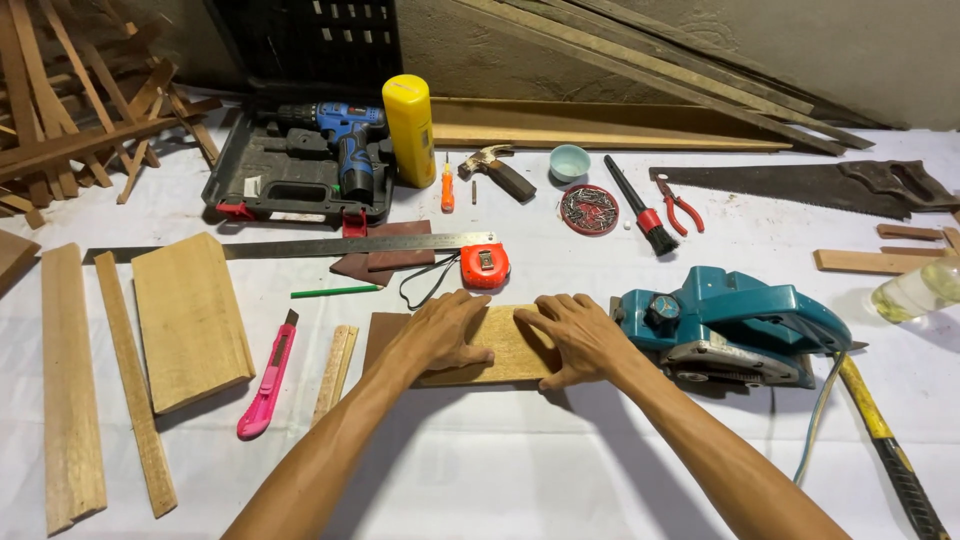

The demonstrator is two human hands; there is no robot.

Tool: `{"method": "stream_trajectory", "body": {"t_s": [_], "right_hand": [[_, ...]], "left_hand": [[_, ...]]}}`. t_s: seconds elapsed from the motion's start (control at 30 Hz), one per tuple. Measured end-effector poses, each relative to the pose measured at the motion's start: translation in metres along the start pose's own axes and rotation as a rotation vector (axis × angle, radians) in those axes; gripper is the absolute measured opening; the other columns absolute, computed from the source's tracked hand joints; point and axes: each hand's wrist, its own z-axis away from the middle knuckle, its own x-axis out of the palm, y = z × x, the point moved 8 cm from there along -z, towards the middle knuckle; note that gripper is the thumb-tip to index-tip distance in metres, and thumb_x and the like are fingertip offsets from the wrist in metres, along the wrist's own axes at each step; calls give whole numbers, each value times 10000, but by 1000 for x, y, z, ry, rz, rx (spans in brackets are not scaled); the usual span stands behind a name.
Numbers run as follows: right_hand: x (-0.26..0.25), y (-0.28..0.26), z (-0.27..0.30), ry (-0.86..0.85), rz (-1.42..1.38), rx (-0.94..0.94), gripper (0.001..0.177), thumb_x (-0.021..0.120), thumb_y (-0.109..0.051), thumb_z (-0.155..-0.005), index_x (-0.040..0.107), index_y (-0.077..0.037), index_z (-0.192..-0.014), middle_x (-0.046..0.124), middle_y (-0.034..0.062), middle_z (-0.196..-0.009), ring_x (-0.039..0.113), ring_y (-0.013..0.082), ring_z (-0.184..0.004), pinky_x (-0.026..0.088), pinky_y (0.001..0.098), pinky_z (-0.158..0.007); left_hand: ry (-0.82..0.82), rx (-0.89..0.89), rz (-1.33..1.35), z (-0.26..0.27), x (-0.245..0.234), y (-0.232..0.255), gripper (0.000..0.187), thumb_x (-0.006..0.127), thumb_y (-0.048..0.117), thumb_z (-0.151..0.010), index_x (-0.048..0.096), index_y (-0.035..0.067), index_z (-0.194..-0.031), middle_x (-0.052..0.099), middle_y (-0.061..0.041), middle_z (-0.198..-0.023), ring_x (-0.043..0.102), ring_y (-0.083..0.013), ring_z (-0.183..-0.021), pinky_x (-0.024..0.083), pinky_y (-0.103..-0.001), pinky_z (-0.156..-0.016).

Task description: Sanding a piece of wood using a manual sandpaper block and a power sander on a workbench.

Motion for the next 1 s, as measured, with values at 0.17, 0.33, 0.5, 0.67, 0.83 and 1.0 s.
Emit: {"method": "stream_trajectory", "body": {"t_s": [0.17,0.33,0.5,0.67,0.83,1.0], "right_hand": [[-35,-4,2,122,175,-99,1133,926,-558,-525,415,-222,-1479,477,155,-1436,477,323,-1307,367,477,-1107],[-28,2,5,242,315,-184,1195,928,-437,-521,322,-251,-1534,406,111,-1541,395,319,-1414,275,483,-1215],[-27,20,9,359,185,-44,1259,915,-391,-532,219,-229,-1568,275,146,-1623,364,337,-1468,302,427,-1165],[-39,21,22,23,-294,209,969,640,-218,-815,136,-277,-1640,92,99,-1779,576,331,-1262,501,358,-1089],[-24,37,28,347,-686,-92,705,485,-154,-997,194,-156,-1640,134,200,-1711,376,414,-1494,414,450,-1170],[-18,51,30,294,-806,5,687,473,-243,-1029,132,-165,-1620,197,205,-1690,454,379,-1431,422,473,-1141]], "left_hand": [[81,3,51,-16,-21,-5,644,786,431,-811,639,87,-1336,692,-171,-1149,670,-327,-1054,525,-459,-926],[-162,3,148,-25,-18,1,428,784,364,-786,772,20,-1041,742,-121,-845,735,-264,-778,580,-409,-726],[-98,-64,300,-15,-31,31,406,760,374,-770,682,-13,-866,705,-176,-737,696,-287,-713,544,-437,-635],[117,-127,295,-14,-7,55,377,742,326,-757,672,-19,-892,701,-184,-760,704,-295,-697,552,-425,-650],[138,-225,346,-3,13,88,340,673,265,-792,601,-45,-912,694,-230,-754,709,-331,-648,570,-457,-573],[155,-204,381,-8,31,107,330,640,242,-824,569,-54,-951,678,-234,-799,714,-336,-646,593,-462,-528]]}}
